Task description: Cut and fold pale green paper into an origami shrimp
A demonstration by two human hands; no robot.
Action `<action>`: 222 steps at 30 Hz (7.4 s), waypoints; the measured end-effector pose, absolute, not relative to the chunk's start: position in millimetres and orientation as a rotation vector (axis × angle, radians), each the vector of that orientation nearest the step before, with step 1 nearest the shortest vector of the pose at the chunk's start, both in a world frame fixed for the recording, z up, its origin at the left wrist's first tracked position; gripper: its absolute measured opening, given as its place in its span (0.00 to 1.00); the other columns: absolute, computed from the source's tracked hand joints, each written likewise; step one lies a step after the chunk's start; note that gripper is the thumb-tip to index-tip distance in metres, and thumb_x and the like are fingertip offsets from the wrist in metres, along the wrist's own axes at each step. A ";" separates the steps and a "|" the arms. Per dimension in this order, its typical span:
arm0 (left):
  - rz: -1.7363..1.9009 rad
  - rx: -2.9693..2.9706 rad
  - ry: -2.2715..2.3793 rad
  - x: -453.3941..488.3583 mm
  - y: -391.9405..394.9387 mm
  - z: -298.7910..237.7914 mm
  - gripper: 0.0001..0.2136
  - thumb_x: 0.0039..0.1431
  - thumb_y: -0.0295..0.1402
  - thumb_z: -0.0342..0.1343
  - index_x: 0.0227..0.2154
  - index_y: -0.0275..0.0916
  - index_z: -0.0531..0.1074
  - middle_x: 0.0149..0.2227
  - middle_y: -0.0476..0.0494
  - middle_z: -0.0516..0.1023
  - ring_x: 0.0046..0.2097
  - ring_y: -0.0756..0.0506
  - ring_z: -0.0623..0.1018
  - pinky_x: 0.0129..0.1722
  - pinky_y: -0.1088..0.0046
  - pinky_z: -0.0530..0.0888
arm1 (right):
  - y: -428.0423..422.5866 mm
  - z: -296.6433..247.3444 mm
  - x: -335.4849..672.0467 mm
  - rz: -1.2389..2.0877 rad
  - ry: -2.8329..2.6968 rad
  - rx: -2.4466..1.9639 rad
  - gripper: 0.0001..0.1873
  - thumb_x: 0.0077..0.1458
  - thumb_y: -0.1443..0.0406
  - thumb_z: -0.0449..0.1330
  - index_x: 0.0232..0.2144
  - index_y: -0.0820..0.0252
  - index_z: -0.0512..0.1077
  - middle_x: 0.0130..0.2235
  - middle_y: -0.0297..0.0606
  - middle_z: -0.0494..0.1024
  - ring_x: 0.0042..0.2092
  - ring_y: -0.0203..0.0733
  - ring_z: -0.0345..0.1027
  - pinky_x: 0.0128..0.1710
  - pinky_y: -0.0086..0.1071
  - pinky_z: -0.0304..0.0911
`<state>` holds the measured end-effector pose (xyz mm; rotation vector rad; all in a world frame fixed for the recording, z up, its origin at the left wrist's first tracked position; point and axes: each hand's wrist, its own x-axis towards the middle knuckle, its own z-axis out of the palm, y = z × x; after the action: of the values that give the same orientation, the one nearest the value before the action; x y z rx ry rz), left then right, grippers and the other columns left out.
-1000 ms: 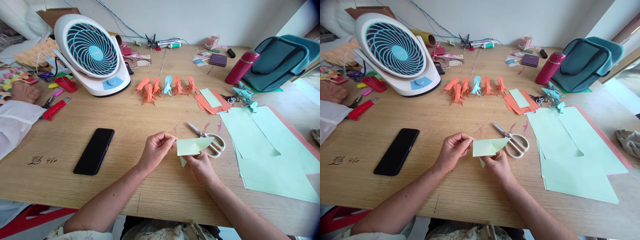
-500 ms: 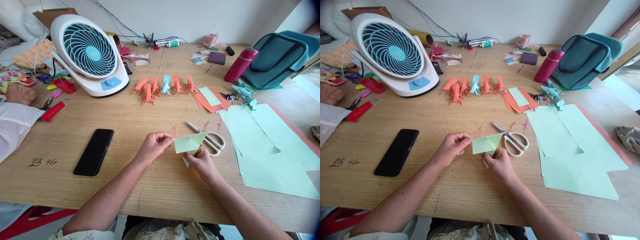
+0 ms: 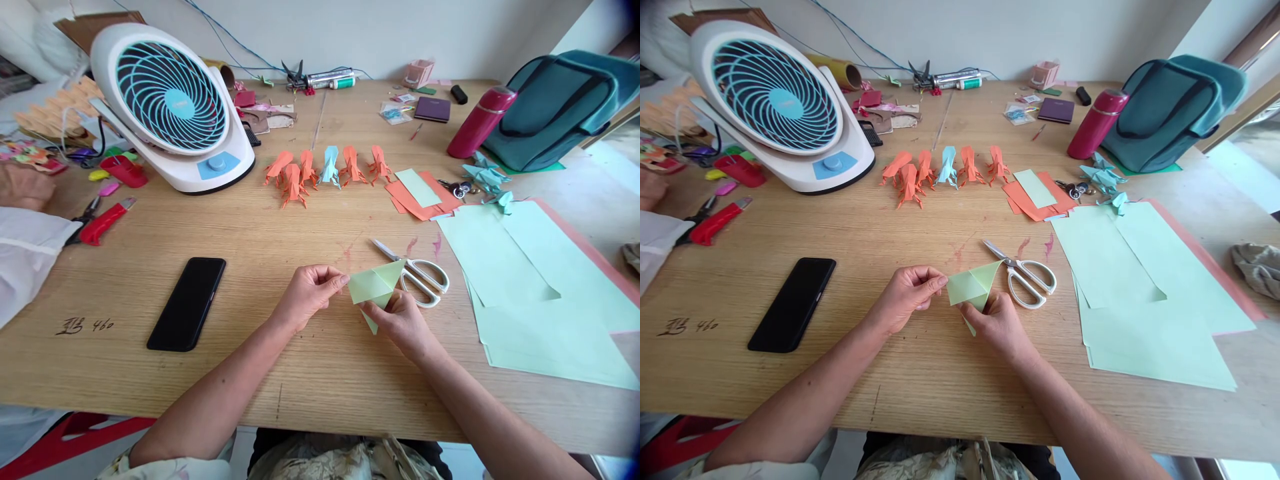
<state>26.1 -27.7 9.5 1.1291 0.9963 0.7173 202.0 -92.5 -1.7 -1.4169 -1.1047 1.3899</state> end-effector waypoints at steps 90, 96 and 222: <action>0.671 1.232 0.920 32.8 -33.6 1.6 0.16 0.49 0.43 0.69 0.24 0.35 0.73 0.24 0.52 0.68 0.25 0.54 0.65 0.23 0.79 0.67 | -86.5 6.1 218.3 1.108 -1.324 -1.352 0.22 0.55 0.55 0.63 0.18 0.58 0.61 0.23 0.28 0.60 0.25 0.31 0.49 0.24 0.31 0.44; 0.776 1.277 0.956 37.1 -39.4 -6.2 0.16 0.51 0.42 0.68 0.22 0.36 0.70 0.22 0.53 0.67 0.25 0.54 0.65 0.23 0.79 0.66 | -87.3 9.3 217.3 1.149 -1.221 -1.356 0.20 0.53 0.52 0.65 0.20 0.59 0.67 0.22 0.29 0.62 0.24 0.31 0.50 0.22 0.31 0.44; 0.720 1.156 0.945 28.8 -23.7 4.8 0.17 0.38 0.34 0.75 0.28 0.36 0.73 0.22 0.53 0.75 0.26 0.53 0.74 0.29 0.78 0.71 | -83.2 0.9 221.9 1.091 -1.511 -1.476 0.15 0.55 0.56 0.60 0.24 0.58 0.63 0.23 0.27 0.58 0.25 0.32 0.49 0.23 0.30 0.45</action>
<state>28.8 -23.7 4.8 1.1563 0.9450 0.7201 221.9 -83.2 0.9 -1.4759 -1.5106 1.0913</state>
